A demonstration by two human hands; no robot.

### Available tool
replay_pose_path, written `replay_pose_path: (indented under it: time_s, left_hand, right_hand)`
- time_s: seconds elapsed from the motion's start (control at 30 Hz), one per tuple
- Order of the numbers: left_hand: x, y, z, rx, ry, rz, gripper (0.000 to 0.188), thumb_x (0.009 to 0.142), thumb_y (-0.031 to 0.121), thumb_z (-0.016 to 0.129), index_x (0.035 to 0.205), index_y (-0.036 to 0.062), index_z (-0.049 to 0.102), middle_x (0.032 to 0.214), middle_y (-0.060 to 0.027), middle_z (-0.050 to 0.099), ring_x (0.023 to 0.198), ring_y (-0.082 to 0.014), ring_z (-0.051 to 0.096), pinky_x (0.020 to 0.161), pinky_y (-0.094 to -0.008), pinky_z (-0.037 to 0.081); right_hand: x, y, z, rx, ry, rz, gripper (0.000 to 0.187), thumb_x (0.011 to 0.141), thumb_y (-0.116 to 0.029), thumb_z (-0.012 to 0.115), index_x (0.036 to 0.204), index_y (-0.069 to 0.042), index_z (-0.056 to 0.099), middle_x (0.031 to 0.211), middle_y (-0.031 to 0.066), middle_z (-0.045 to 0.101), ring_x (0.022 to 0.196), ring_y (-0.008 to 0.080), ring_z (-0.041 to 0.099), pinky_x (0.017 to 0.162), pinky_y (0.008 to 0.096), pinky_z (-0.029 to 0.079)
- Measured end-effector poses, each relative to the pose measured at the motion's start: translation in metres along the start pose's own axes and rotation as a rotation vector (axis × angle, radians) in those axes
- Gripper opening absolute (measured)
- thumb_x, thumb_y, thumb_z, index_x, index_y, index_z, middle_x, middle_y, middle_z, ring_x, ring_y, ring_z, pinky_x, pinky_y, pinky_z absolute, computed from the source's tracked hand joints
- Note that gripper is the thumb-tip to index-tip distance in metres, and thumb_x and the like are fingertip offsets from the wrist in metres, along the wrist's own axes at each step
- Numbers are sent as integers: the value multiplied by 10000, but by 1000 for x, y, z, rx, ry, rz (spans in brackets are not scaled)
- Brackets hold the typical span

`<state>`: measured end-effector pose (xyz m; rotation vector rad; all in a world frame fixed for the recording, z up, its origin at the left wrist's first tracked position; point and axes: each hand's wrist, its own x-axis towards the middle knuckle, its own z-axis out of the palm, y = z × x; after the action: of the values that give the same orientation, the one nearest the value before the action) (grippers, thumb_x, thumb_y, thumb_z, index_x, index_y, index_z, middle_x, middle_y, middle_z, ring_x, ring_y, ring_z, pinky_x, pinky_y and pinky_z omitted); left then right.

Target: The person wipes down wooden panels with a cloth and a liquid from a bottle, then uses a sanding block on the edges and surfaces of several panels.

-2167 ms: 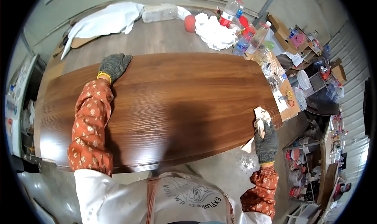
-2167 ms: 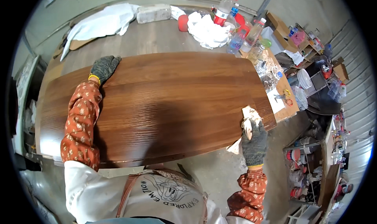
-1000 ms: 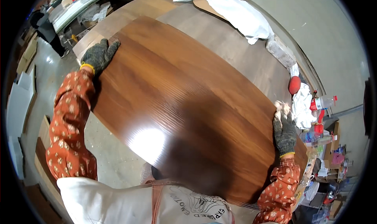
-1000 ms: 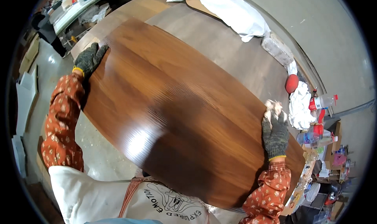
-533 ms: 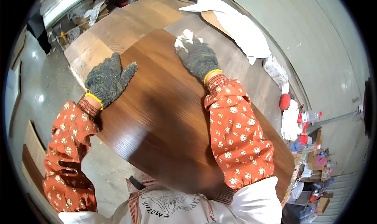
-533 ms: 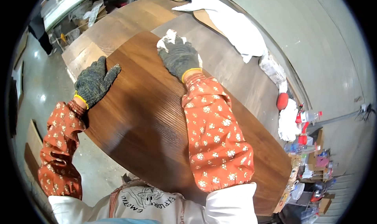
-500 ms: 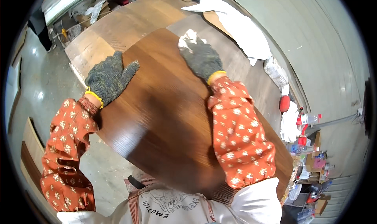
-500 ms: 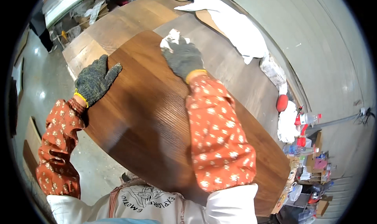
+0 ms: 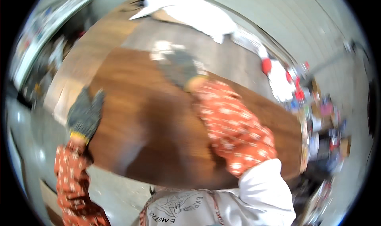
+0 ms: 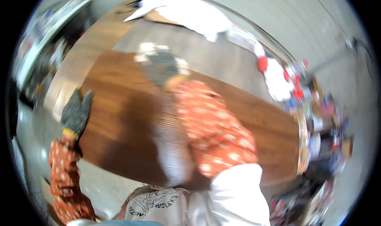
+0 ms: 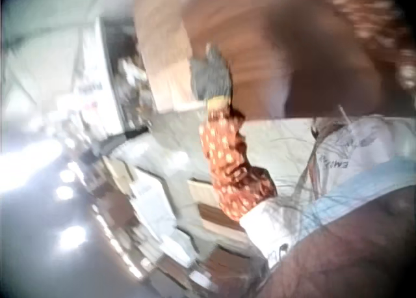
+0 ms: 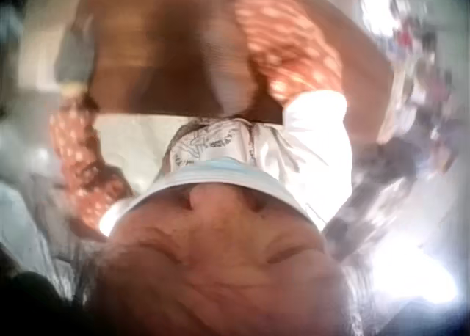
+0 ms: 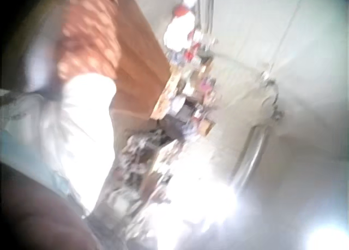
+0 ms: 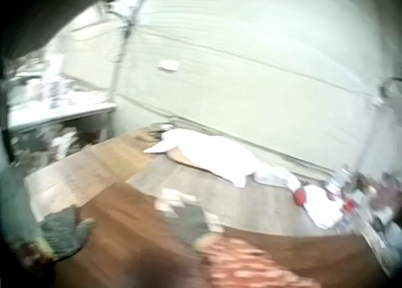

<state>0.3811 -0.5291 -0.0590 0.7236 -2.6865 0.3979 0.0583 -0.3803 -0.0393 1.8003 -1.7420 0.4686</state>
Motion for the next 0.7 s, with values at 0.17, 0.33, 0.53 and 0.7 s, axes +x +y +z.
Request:
replay_pose_path:
  time_s: [0.17, 0.33, 0.53, 0.7]
  left_hand:
    - [-17, -51, 15, 204, -103, 87, 369, 954, 170, 453, 1321, 142, 477, 1279, -280, 492, 1116, -427, 522, 932, -449, 453]
    - [-6, -79, 29, -78, -235, -165, 457, 987, 314, 402, 1343, 29, 433, 1311, -265, 474, 1170, -417, 472, 991, -420, 378]
    - [29, -33, 10, -64, -69, -56, 507, 974, 364, 428, 1309, -14, 464, 1309, -232, 491, 1195, -392, 453, 1002, -414, 360]
    - [102, 167, -25, -178, 103, 475, 227, 941, 185, 441, 1067, 41, 563, 1150, -201, 556, 1119, -379, 491, 1006, -433, 370]
  right_hand:
    - [19, -40, -38, 197, -175, 349, 198, 849, -257, 495, 946, -157, 635, 1140, 44, 523, 1101, 247, 489, 867, 434, 452]
    - [-156, 17, -159, -211, 55, 294, 299, 822, -245, 547, 1106, -174, 609, 1339, 42, 443, 1223, 226, 429, 913, 378, 440]
    - [-458, 29, -378, -769, -219, 1121, 354, 903, -150, 415, 1243, -93, 500, 1407, 128, 397, 1318, 325, 340, 1086, 414, 302]
    - [-406, -52, -375, -624, -477, 886, 426, 869, -218, 397, 1267, -82, 467, 1347, 122, 438, 1243, 269, 422, 1013, 406, 372]
